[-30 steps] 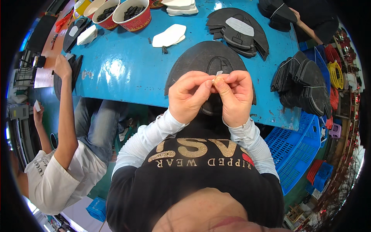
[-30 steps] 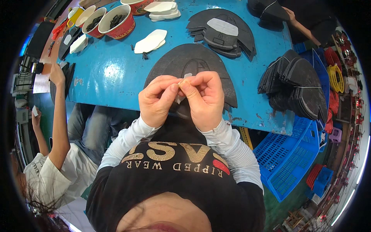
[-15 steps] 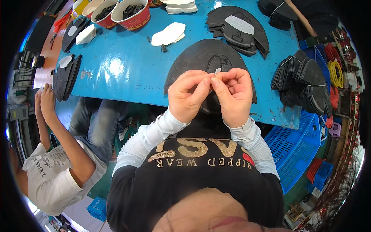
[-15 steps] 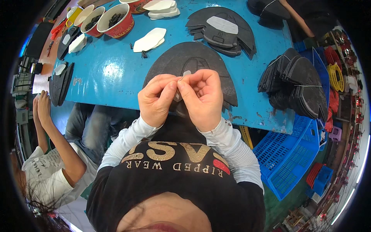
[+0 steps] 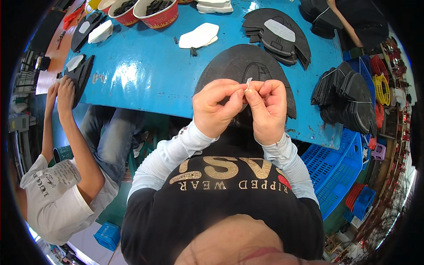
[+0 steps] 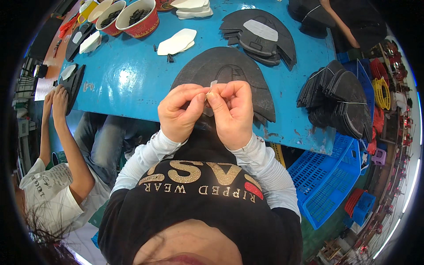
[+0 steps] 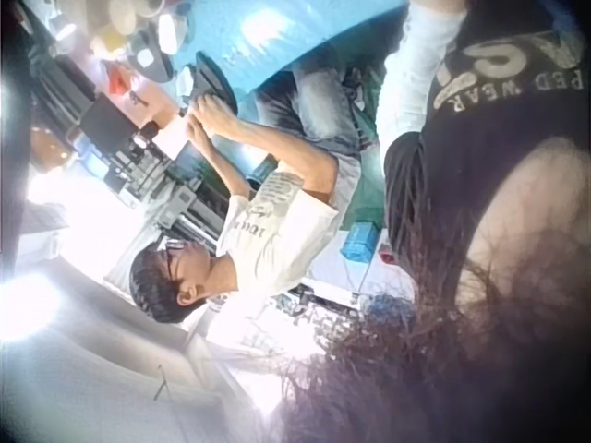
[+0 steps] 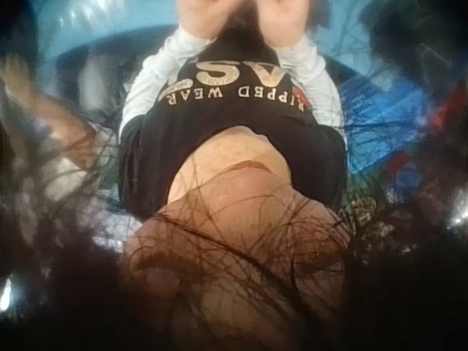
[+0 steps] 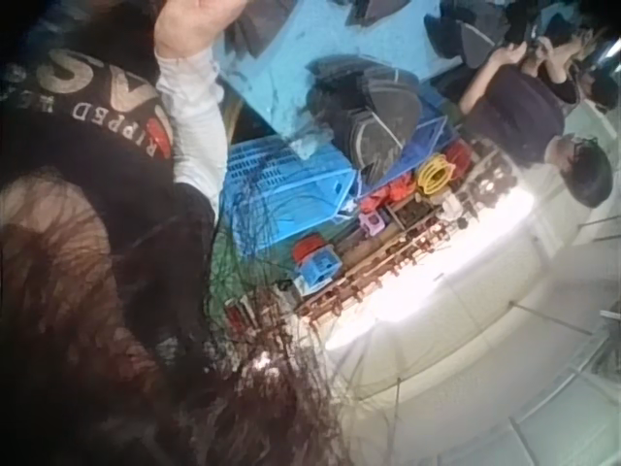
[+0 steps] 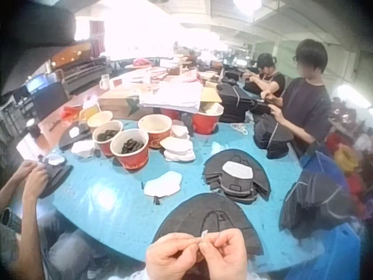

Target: The person peels the backing off adhesive patches and attaches them onto shoe upper pieces by hand, pressing them flat and stacking the completed pieces.

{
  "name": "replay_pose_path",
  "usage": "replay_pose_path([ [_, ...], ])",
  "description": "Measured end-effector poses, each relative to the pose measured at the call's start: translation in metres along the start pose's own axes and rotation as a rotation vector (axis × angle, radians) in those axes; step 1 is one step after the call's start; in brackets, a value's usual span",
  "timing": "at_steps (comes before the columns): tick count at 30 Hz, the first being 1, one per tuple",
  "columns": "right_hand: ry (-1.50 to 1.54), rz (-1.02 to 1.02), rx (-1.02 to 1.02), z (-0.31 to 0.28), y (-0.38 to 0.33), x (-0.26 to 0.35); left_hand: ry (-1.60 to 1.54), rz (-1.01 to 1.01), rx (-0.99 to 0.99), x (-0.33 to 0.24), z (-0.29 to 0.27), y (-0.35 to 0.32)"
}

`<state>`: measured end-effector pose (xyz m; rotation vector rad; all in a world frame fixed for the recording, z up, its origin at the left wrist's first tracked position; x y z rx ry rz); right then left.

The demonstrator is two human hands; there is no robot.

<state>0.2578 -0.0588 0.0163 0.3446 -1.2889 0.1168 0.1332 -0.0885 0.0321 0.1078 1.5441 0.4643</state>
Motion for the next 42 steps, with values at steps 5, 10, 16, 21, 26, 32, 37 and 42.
replay_pose_path([
  [5,-0.008,0.017,0.004,0.0,-0.001,-0.001,-0.041,-0.017,-0.03,0.008,-0.006,0.0],
  [10,-0.021,0.02,-0.006,0.002,0.001,0.005,0.091,0.143,0.05,-0.009,0.001,-0.002],
  [16,-0.031,0.006,0.004,0.002,-0.002,0.003,0.117,0.12,0.025,-0.005,-0.001,-0.003],
  [21,0.012,0.005,0.014,-0.005,0.0,-0.001,-0.035,-0.05,0.023,0.004,0.001,0.0],
  [26,0.102,0.072,-0.029,-0.007,0.0,0.002,-0.005,-0.026,0.018,0.003,0.006,-0.001],
  [32,0.028,0.048,-0.017,-0.009,-0.001,0.003,0.145,0.129,-0.006,-0.007,0.01,-0.001],
  [37,0.018,0.039,-0.007,-0.013,-0.004,-0.002,0.124,0.079,-0.032,-0.004,0.011,-0.001],
  [42,0.063,0.029,-0.002,-0.012,-0.005,0.0,0.04,-0.004,-0.041,0.008,0.008,-0.002],
])
Point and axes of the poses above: each hand's wrist, its own y-axis towards the middle knuckle, its own z-axis out of the palm, x = y × z, the point moved 9 cm from there along y, towards the middle knuckle, and after that the axes turned 6 degrees about -y, right-handed, at the moved point
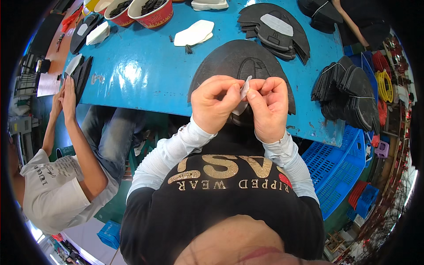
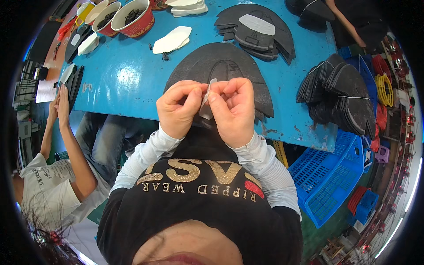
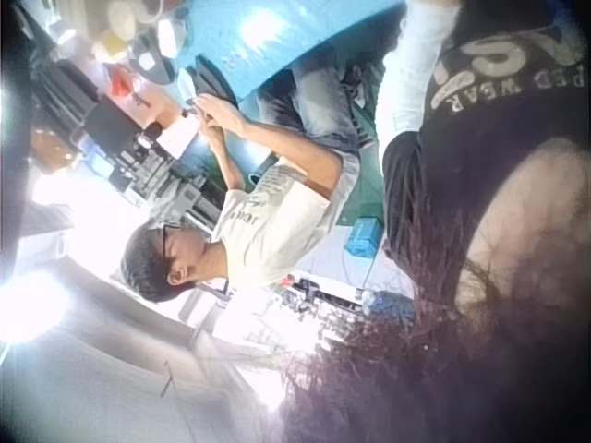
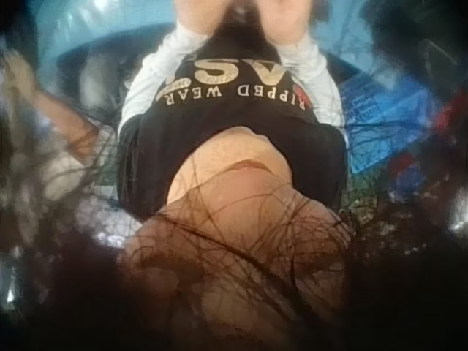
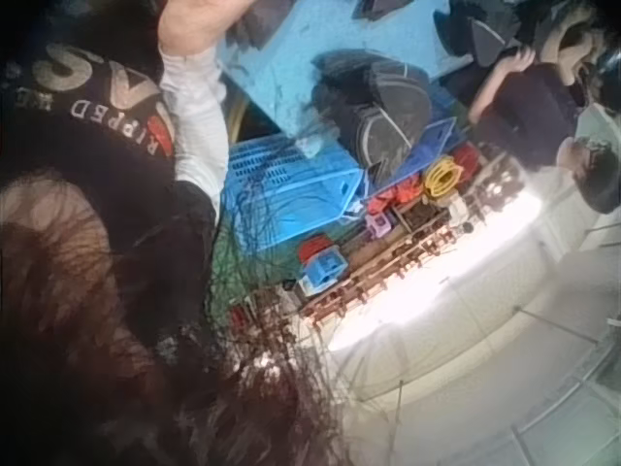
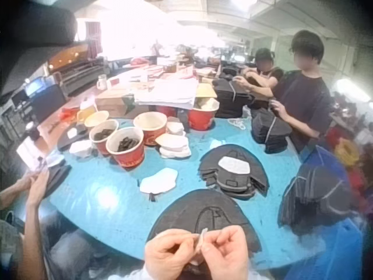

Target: The person peels the backing off adhesive patches and attaches them onto shoe upper pieces by hand, pressing them flat and stacking the completed pieces.

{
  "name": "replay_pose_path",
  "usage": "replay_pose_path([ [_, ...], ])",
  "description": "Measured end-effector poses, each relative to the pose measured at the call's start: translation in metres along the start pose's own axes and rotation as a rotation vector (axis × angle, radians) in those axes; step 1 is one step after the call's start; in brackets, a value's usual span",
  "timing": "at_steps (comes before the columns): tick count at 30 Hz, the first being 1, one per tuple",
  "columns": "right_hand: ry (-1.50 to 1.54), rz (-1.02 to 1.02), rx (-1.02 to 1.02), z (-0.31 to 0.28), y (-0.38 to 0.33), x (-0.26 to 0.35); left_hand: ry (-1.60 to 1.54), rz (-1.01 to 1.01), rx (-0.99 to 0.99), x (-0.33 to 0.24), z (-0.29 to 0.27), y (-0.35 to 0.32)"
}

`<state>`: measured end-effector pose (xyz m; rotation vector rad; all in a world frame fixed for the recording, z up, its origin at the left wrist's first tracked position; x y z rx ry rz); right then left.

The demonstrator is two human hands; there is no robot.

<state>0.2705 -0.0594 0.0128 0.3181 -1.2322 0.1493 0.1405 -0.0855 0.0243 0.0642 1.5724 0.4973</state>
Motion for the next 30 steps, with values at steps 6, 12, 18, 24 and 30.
replay_pose_path([
  [6,-0.02,0.001,0.005,-0.001,0.0,0.001,-0.139,-0.013,0.021,0.002,0.002,-0.007],
  [12,0.033,0.065,0.068,0.001,0.001,-0.002,-0.25,-0.027,0.239,0.009,0.011,-0.004],
  [18,0.131,0.127,0.05,0.003,0.003,-0.009,-0.435,-0.149,0.196,0.017,0.008,-0.003],
  [24,-0.028,0.12,0.002,0.007,0.004,0.002,-0.117,0.123,0.169,-0.002,0.001,-0.002],
  [30,0.009,0.18,0.03,0.008,0.004,-0.007,-0.095,0.141,0.153,-0.006,-0.002,0.0],
])
Point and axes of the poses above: each hand's wrist, its own y-axis towards the middle knuckle, its own z-axis out of the palm, x = y × z, the point moved 9 cm from there along y, towards the middle knuckle, and after that the axes turned 6 degrees about -y, right-handed, at the moved point
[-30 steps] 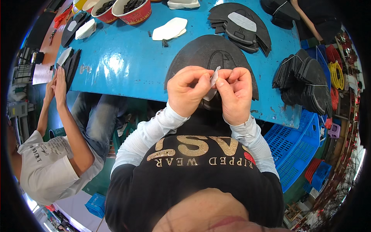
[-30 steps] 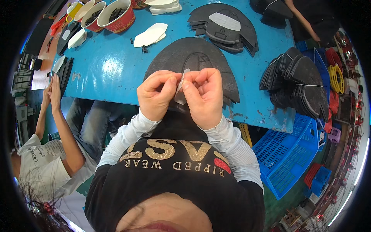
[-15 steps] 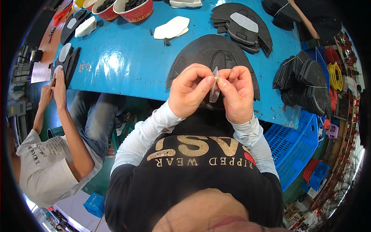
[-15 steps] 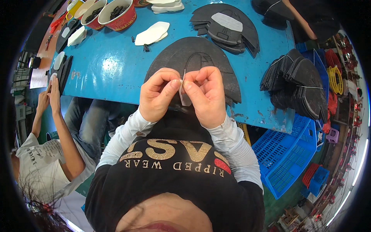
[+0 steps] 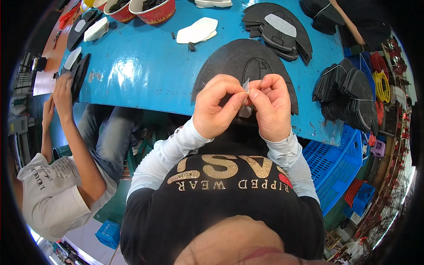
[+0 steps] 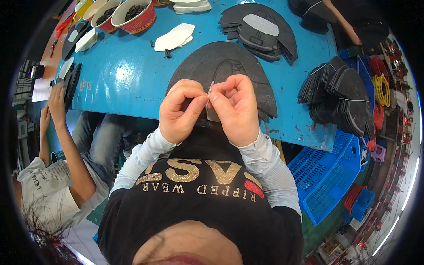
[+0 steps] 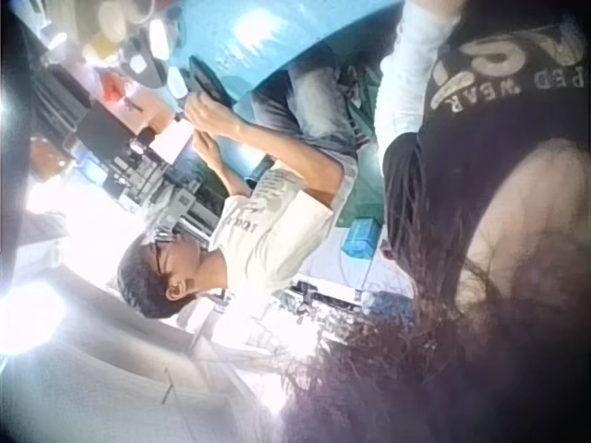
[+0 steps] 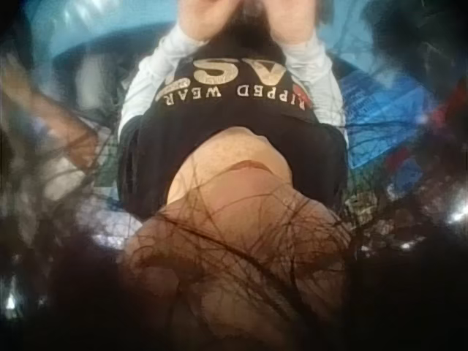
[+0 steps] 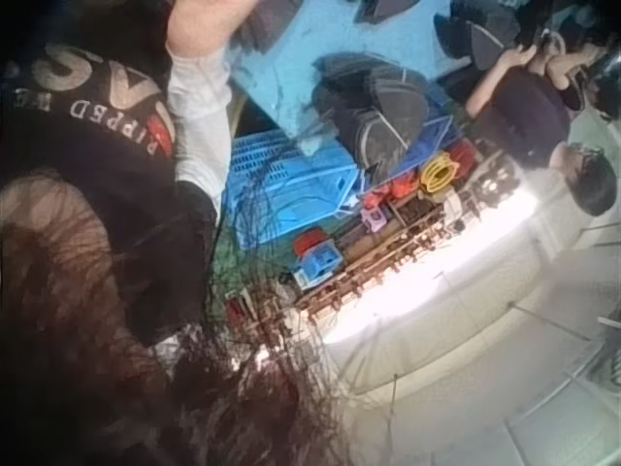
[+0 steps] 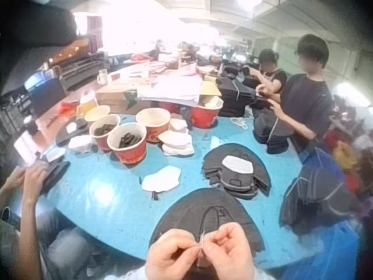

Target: The person peels the backing off adhesive patches and attaches them onto shoe upper pieces by hand, pressing them flat and stacking the completed pieces.

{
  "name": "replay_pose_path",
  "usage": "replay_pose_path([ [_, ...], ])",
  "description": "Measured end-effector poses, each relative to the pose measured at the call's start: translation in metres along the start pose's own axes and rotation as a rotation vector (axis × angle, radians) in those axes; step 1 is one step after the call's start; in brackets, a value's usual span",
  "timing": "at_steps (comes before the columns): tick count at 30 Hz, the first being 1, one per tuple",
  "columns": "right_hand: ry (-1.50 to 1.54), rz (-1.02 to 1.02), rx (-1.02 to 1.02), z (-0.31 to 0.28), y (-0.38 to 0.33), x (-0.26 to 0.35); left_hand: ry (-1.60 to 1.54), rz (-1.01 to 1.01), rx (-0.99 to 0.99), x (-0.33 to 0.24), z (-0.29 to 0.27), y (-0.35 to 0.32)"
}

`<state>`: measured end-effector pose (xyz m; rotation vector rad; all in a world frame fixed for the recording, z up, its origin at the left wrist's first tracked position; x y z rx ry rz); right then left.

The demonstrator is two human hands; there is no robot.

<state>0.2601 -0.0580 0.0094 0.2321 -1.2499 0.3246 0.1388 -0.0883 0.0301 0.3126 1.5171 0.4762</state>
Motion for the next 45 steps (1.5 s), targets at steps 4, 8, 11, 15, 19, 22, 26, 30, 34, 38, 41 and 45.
replay_pose_path([
  [4,0.11,-0.002,0.004,-0.002,0.0,-0.009,-0.095,-0.098,-0.019,0.007,0.0,-0.001],
  [8,0.193,0.021,-0.026,-0.005,0.0,-0.007,-0.1,-0.095,-0.03,0.005,0.0,-0.002],
  [11,0.079,0.064,-0.07,-0.008,-0.002,-0.008,-0.015,-0.013,0.003,-0.001,0.003,-0.003],
  [15,0.013,0.0,-0.056,-0.011,-0.004,0.0,0.139,0.112,0.083,-0.012,0.012,-0.003],
  [19,0.096,0.053,-0.038,-0.01,-0.005,-0.008,0.046,0.011,0.019,-0.005,0.01,-0.003],
  [22,0.161,0.038,-0.029,-0.011,-0.007,-0.01,-0.077,-0.096,0.034,0.0,0.012,-0.002],
  [26,0.181,0.026,-0.02,-0.01,-0.01,-0.01,-0.379,-0.258,0.023,0.01,0.016,-0.006],
  [30,0.244,0.018,-0.016,-0.009,-0.01,-0.009,-0.441,-0.269,0.019,0.009,0.017,-0.006],
  [34,0.222,-0.005,-0.003,-0.009,-0.008,-0.004,-0.35,-0.195,-0.031,0.012,0.009,-0.007],
  [38,0.113,0.014,-0.02,-0.004,-0.008,-0.006,-0.061,-0.015,-0.057,-0.002,0.004,-0.007],
  [41,0.11,0.045,-0.014,-0.004,-0.007,-0.007,0.011,0.045,-0.018,-0.007,0.003,-0.007],
  [45,0.181,0.053,0.026,-0.002,-0.005,-0.011,-0.081,-0.046,0.041,0.0,0.006,-0.009],
])
Point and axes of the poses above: each hand's wrist, its own y-axis towards the middle knuckle, its own z-axis out of the palm, x = y × z, the point moved 9 cm from there along y, towards the middle knuckle, and after that the axes turned 6 degrees about -y, right-handed, at the moved point
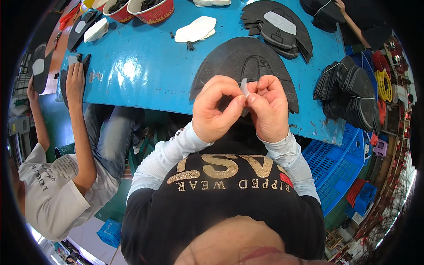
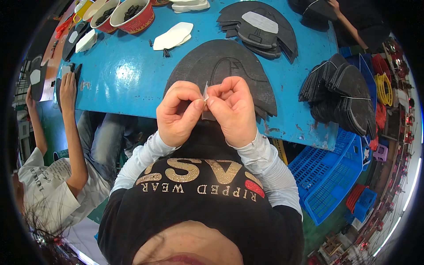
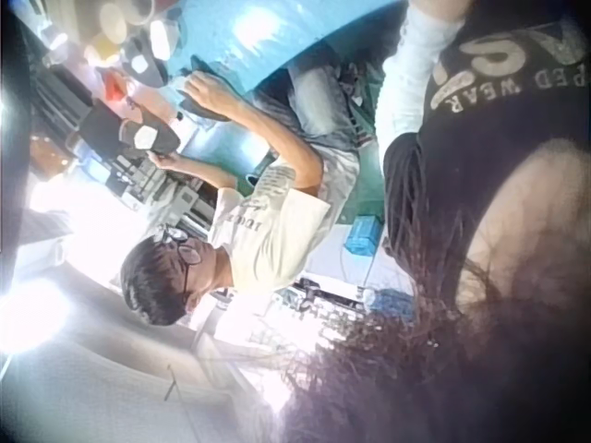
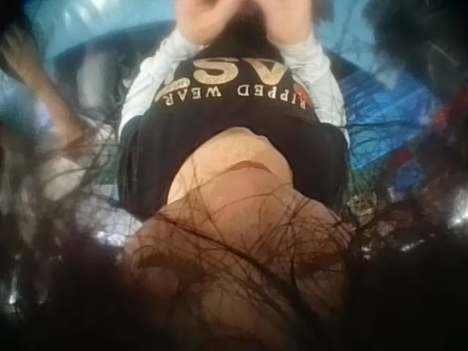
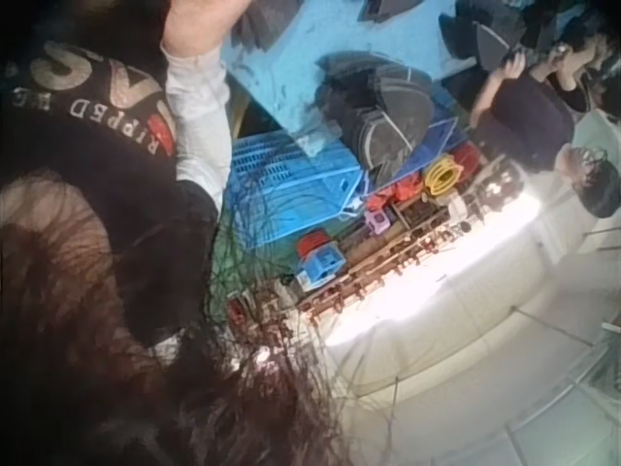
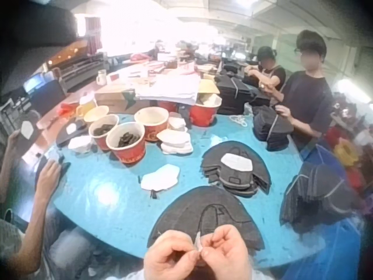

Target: The person peels the backing off adhesive patches and attaches them onto shoe upper pieces by hand, pressing them flat and stacking the completed pieces.

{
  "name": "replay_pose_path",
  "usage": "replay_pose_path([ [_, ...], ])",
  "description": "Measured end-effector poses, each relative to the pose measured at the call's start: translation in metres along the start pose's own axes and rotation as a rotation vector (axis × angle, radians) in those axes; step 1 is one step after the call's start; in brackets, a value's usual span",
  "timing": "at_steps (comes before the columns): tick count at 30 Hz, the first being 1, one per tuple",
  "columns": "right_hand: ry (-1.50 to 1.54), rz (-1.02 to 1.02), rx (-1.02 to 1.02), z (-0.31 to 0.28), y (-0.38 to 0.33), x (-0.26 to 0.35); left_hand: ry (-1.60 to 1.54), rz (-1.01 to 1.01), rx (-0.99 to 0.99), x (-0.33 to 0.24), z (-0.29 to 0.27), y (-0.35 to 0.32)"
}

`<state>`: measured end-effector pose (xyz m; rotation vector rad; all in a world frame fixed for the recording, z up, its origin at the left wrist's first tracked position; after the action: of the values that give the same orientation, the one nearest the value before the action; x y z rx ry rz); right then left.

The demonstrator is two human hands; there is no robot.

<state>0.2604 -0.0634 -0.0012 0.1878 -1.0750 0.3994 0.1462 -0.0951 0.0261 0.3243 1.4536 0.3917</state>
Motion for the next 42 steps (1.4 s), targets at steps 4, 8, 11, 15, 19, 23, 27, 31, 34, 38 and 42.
replay_pose_path([
  [4,0.001,0.015,-0.005,-0.001,-0.001,-0.001,-0.089,-0.077,-0.028,0.006,0.0,0.0],
  [8,-0.04,-0.007,-0.013,-0.001,0.0,0.001,0.046,0.036,-0.058,0.0,-0.001,0.0],
  [11,-0.043,-0.004,-0.033,-0.003,0.0,0.003,0.016,-0.006,-0.046,0.001,0.0,0.001],
  [15,-0.009,0.03,-0.039,-0.006,-0.001,0.002,-0.131,-0.122,-0.034,0.007,0.003,0.003],
  [19,0.033,-0.046,-0.046,-0.009,-0.002,0.008,-0.199,-0.132,-0.016,0.016,0.007,0.004],
  [23,-0.036,-0.09,-0.024,-0.012,0.001,0.005,0.043,-0.152,-0.035,0.011,0.004,0.003],
  [27,-0.237,-0.272,-0.104,-0.024,-0.003,0.01,0.163,-0.106,-0.04,0.02,0.005,-0.002],
  [31,-0.25,-0.313,-0.216,-0.035,-0.019,0.027,-0.187,-0.314,0.027,0.044,0.006,-0.008],
  [34,-0.244,-0.319,-0.257,-0.042,-0.026,0.031,-0.293,-0.319,-0.022,0.037,0.026,-0.001],
  [38,-0.101,-0.339,-0.284,-0.048,-0.031,0.029,-0.463,-0.401,0.031,0.041,0.038,-0.001],
  [42,-0.129,-0.305,-0.279,-0.052,-0.04,0.035,-0.489,-0.407,0.071,0.038,0.054,-0.002],
])
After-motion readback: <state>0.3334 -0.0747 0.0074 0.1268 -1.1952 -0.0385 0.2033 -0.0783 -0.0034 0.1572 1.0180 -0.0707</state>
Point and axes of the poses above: each hand's wrist, its own y-axis towards the middle knuckle, its own z-axis out of the palm, x = y × z, the point moved 9 cm from there along y, towards the middle knuckle, and after that the axes turned 6 degrees about -y, right-handed, at the moved point
